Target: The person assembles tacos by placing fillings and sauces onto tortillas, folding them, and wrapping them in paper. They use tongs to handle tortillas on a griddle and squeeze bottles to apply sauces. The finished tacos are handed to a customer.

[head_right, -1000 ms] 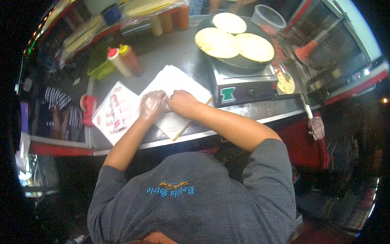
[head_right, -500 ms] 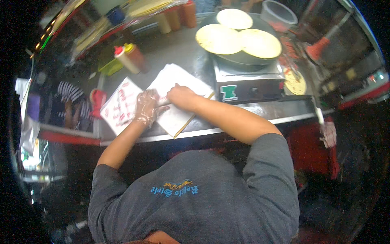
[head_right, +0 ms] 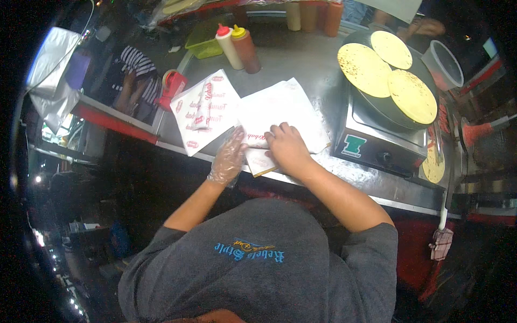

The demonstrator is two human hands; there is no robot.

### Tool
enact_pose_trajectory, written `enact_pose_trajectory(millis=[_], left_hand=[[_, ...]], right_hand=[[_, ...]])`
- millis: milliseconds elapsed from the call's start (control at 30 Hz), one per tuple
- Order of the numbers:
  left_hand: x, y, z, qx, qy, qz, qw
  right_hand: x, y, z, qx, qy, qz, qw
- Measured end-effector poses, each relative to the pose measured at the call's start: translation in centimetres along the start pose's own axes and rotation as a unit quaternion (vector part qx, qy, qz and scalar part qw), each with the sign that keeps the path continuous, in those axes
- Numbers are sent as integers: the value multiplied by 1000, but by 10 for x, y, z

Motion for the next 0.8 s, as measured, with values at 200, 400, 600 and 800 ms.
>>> enact_pose_trajectory(millis=[200, 400, 600, 800], left_hand=[[33, -20, -36, 24, -239, -29, 970], [48, -46, -56, 74, -211, -138, 965], [58, -109, -58, -146, -159, 83, 973], [52, -99, -61, -45, -89, 90, 991]], right_hand=[[3, 10, -10, -24, -50, -22, 998], [13, 73, -54, 102, 3, 17, 995], [62, 137, -108, 242, -175, -133, 945], [0, 52, -46, -96, 39, -126, 987]])
Point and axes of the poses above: each hand's wrist, its own z-axis away from the middle knuckle, its own x-axis out of the palm, y = z × x, the point moved 9 cm from there along -z, towards the middle knuckle, and after that the axes turned 4 degrees about -x, right-handed, at the moved point
